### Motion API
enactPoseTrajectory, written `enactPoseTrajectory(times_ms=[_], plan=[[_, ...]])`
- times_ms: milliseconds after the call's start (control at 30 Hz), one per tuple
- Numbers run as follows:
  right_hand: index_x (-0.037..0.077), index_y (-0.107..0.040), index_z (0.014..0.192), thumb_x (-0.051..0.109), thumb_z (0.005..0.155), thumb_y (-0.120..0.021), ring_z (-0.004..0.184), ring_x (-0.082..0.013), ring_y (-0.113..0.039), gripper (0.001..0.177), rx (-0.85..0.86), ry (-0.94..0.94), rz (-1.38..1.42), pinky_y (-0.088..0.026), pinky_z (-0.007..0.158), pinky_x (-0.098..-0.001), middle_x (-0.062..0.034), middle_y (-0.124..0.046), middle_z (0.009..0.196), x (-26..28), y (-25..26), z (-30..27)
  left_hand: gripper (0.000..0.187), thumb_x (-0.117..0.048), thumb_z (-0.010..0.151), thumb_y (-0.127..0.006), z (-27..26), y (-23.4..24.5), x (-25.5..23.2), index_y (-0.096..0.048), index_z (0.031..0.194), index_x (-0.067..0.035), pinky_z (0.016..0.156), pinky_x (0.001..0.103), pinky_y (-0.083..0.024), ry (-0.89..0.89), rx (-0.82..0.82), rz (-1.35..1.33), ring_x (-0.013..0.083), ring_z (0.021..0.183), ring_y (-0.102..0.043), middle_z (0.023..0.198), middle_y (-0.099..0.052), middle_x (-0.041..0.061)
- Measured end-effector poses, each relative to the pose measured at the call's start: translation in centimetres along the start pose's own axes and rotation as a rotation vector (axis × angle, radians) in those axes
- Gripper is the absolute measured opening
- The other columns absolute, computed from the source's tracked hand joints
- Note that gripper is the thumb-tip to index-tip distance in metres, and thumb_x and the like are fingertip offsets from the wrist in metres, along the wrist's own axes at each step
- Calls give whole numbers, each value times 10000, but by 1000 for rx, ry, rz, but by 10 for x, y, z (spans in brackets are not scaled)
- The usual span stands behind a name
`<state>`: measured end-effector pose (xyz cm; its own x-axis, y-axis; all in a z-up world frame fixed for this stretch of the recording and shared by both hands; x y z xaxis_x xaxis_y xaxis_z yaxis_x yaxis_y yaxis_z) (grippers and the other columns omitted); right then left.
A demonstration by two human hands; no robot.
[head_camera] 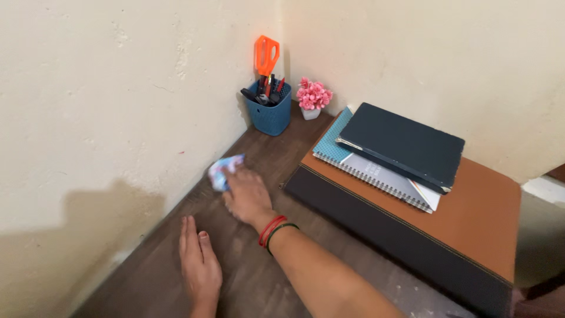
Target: The person wipes a wooden desk surface with a cloth, then cleans a wallet, a small potted plant, and a small flower pot. The person places the cleaned items back on the desk and continues wiping the desk surface.
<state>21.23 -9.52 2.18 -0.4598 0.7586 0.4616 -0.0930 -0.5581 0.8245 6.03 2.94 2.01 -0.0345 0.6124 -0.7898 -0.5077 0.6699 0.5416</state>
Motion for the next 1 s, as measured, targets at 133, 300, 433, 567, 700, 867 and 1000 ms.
enactPoseTrajectory(times_ms=[133,300,433,567,700,867,1000], plan=[[147,-569,1481,236,906,-646,1288,-351,-574,587,160,457,257,-403,1102,-484,-199,-609,1397,53,-15,-36,621,-387,1099,-347,0,15,-10,-321,1578,7,1219,518,-196,-26,-148,-11,452,1512,-267,1640,-308,248],[141,-593,1395,240,933,-659,1251,-333,-612,477,-140,147,365,-470,1108,-422,-167,-650,1377,32,11,-25,594,-354,1145,-352,-12,37,-16,-347,1569,62,1261,512,-208,-109,-367,-4,440,1510,-343,1623,-373,276],[131,-556,1453,193,866,-660,1277,-386,-548,599,-49,186,240,-391,1097,-485,-214,-591,1387,56,11,-26,545,-308,1115,-397,-10,37,2,-412,1520,57,1174,473,-315,12,-340,-137,422,1421,-419,1528,-453,277],[147,-576,1463,188,853,-665,1261,-374,-542,618,218,424,331,-354,1082,-504,-230,-570,1403,87,0,-56,453,-245,1086,-472,-10,43,24,-530,1441,30,1105,446,-421,75,-329,-205,397,1277,-566,1402,-574,241],[171,-627,1385,204,893,-647,1285,-325,-600,493,294,417,540,-442,1090,-450,-162,-665,1346,89,-4,-88,401,-178,1088,-486,-42,70,45,-576,1401,57,1117,468,-419,-56,-334,-43,420,1331,-555,1449,-570,271],[162,-571,1448,177,908,-635,1304,-346,-545,544,-153,80,424,-391,1120,-464,-171,-603,1391,72,18,-81,405,-217,1089,-515,-93,98,105,-601,1372,59,1167,541,-400,-116,-367,356,477,1364,-531,1410,-592,298],[161,-581,1427,178,848,-664,1292,-363,-529,585,39,268,318,-362,1099,-486,-194,-581,1400,114,12,-87,400,-213,1128,-512,-110,108,141,-606,1395,69,1227,635,-331,-39,-408,484,514,1379,-548,1391,-617,306]])
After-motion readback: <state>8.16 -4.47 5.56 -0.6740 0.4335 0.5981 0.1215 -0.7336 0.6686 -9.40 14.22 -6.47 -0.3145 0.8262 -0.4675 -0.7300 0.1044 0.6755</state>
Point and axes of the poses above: each hand's wrist, its own z-axis towards the middle knuckle, its own y-axis out of the back of the hand, x = y × z, the point moved 7 cm from there along z, towards the middle knuckle
